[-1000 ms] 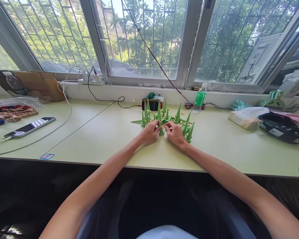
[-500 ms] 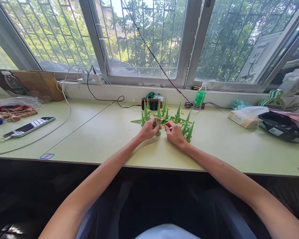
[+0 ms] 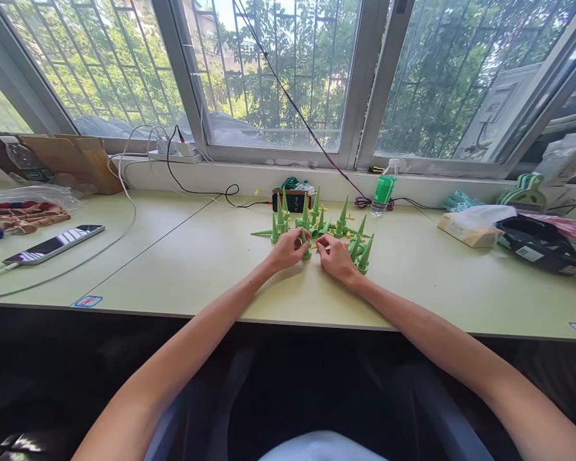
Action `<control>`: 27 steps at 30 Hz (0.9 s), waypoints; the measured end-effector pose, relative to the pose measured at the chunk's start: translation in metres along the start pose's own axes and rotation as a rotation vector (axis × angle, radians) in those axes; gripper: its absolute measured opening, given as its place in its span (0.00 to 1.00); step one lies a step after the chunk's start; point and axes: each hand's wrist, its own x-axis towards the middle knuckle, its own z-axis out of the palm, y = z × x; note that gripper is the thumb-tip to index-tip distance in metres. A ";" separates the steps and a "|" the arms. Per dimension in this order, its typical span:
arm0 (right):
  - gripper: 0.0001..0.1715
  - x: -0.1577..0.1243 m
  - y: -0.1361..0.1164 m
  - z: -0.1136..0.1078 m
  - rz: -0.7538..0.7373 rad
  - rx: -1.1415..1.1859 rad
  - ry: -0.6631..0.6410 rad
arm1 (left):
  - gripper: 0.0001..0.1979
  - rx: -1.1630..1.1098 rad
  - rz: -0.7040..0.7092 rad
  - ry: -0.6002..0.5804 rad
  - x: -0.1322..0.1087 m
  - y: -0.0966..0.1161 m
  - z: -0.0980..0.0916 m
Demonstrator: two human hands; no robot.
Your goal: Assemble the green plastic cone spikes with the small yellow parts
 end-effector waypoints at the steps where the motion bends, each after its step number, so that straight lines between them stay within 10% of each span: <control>1: 0.10 0.000 -0.001 0.000 -0.001 0.000 -0.004 | 0.07 -0.014 -0.004 0.000 0.000 0.000 0.000; 27: 0.09 -0.004 -0.003 -0.004 0.060 0.147 -0.080 | 0.09 -0.018 -0.022 -0.007 -0.001 -0.001 0.003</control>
